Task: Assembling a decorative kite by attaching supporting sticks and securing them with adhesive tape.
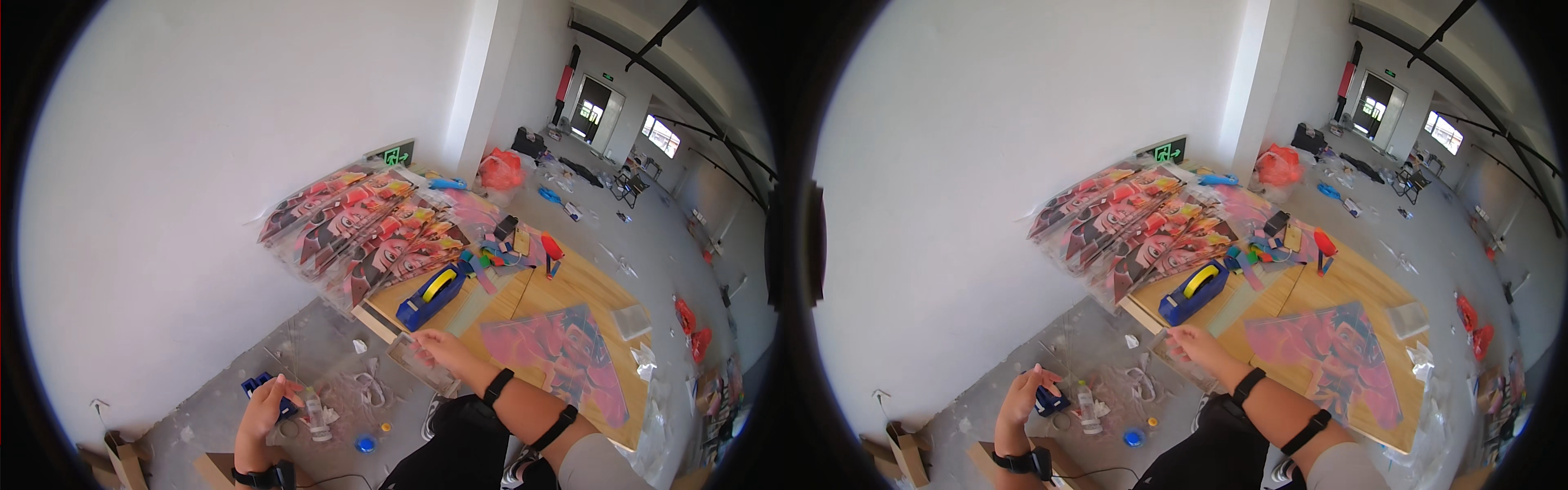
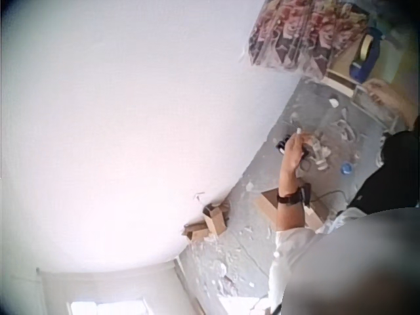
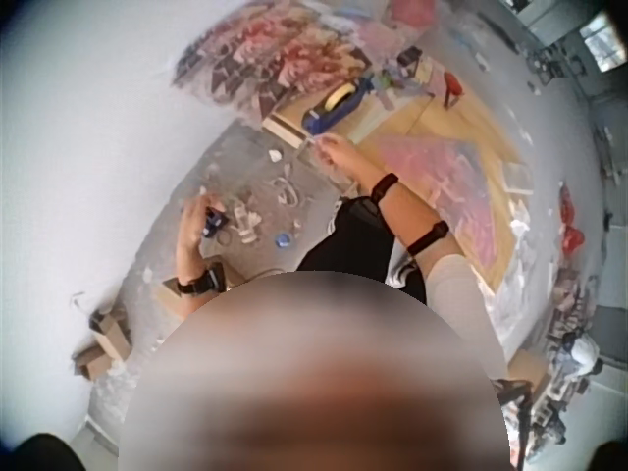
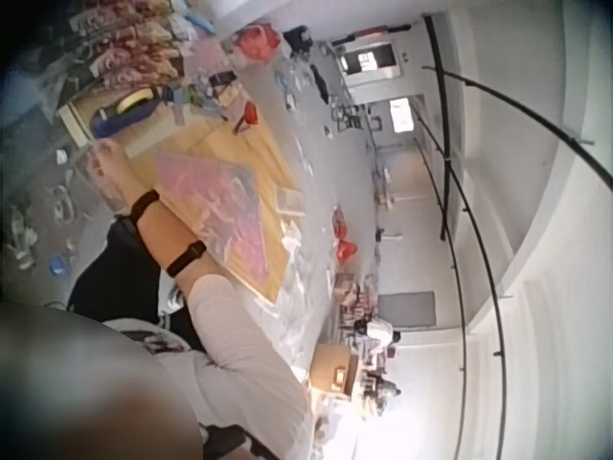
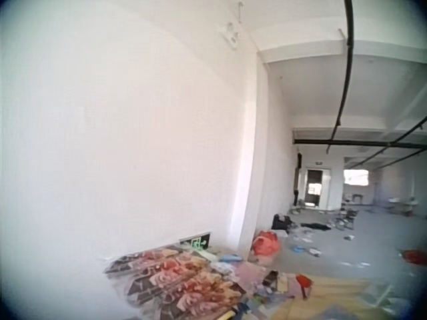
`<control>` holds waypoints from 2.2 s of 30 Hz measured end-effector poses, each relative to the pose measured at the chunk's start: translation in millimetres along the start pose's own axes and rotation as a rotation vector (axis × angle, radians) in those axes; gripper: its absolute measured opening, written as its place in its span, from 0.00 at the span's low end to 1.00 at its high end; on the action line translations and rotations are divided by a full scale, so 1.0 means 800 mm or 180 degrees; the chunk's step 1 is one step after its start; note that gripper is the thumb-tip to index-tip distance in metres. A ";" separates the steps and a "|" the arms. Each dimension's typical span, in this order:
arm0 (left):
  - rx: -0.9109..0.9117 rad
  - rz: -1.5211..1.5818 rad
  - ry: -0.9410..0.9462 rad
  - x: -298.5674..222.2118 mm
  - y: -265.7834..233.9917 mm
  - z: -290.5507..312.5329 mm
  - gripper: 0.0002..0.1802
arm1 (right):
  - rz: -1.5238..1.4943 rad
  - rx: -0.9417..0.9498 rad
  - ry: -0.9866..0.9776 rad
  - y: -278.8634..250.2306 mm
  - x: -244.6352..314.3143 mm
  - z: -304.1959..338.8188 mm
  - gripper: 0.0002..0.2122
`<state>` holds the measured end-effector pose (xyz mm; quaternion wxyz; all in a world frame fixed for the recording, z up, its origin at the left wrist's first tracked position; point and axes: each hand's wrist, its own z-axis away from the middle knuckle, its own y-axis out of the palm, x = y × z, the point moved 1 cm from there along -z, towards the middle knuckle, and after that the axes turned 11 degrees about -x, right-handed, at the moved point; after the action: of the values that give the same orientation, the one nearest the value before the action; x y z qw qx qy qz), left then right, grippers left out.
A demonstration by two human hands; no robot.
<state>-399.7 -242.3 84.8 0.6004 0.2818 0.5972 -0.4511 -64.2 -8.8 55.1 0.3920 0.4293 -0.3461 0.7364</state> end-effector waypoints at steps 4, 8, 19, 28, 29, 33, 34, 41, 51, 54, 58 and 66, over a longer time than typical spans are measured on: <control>0.0063 -0.0094 0.0080 -0.029 0.002 0.007 0.21 | -0.0820 -0.0387 0.0376 0.029 0.009 -0.048 0.18; -0.0017 -0.0317 0.0288 -0.046 0.002 0.004 0.11 | -0.1250 -0.0641 0.0797 0.038 0.006 -0.069 0.19; -0.0247 -0.0794 0.0340 -0.007 -0.003 -0.008 0.09 | -0.1751 -0.1176 0.0750 0.053 -0.006 -0.094 0.17; -0.0216 -0.0661 0.0306 0.009 0.002 -0.007 0.09 | -0.1921 -0.1339 0.0716 0.053 -0.013 -0.100 0.16; -0.0224 -0.0635 0.0367 0.005 0.000 -0.005 0.09 | -0.1953 -0.1339 0.0799 0.055 -0.010 -0.098 0.17; -0.0121 -0.0691 0.0459 -0.020 -0.009 0.005 0.10 | -0.2031 -0.1238 0.0904 0.059 -0.005 -0.093 0.17; -0.0164 -0.0680 0.0490 -0.030 -0.011 0.009 0.09 | -0.2003 -0.1217 0.0876 0.056 -0.006 -0.093 0.18; -0.0182 -0.1069 0.0509 0.002 -0.001 0.007 0.08 | -0.1640 -0.1432 0.0489 0.062 -0.015 -0.111 0.14; 0.0351 -0.0681 0.0456 0.194 0.012 0.040 0.13 | -0.1784 -0.0726 0.0121 0.032 0.054 -0.025 0.14; 0.0907 0.0222 -0.0492 0.125 0.082 0.069 0.17 | -0.1291 -0.0391 -0.0988 -0.043 0.086 0.057 0.13; 0.2035 0.0435 -0.0802 0.108 0.147 0.064 0.22 | -0.0575 -0.0498 -0.1831 -0.121 0.145 0.184 0.14; 0.4501 0.1408 -0.2184 -0.019 0.381 0.112 0.20 | 0.0009 -0.1460 -0.3018 -0.226 0.206 0.481 0.19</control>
<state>-88.5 -185.7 49.9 0.5053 0.5516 -0.1153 -0.6535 179.5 -206.2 385.9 0.2753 0.6180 -0.6383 0.3672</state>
